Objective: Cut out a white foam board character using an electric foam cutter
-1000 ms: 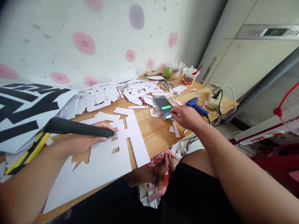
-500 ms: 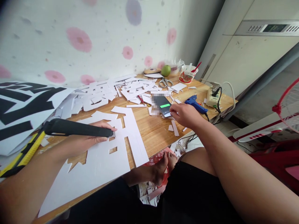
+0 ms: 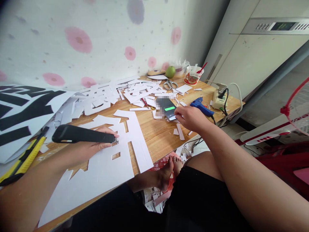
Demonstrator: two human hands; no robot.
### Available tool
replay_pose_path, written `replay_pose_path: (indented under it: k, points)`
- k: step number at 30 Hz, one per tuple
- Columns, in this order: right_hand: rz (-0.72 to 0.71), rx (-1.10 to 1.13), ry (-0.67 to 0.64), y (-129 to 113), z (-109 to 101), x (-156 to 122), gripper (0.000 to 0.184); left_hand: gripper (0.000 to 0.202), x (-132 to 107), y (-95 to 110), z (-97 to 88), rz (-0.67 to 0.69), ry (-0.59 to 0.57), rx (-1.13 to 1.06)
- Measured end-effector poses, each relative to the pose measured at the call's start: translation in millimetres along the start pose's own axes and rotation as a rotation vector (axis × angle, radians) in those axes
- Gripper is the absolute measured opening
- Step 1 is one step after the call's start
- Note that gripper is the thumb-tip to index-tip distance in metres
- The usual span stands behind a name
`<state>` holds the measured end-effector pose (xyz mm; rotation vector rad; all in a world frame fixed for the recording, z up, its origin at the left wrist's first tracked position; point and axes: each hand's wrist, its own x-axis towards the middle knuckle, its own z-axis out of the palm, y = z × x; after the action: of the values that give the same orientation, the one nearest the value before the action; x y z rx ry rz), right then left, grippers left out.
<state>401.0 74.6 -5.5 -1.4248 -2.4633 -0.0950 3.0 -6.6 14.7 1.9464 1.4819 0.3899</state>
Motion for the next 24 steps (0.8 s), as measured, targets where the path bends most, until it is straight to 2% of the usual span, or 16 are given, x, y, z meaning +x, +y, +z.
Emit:
replay_pose_path:
  k: [9, 24]
  points:
    - [-0.011, 0.014, 0.015, 0.7, 0.2, -0.1, 0.02, 0.03, 4.4, -5.0, -4.2, 0.103, -0.009, -0.039]
    - [-0.007, 0.012, 0.007, 1.2, 0.8, -0.2, 0.019, 0.028, 3.1, -1.4, 6.5, 0.048, 0.069, -0.073]
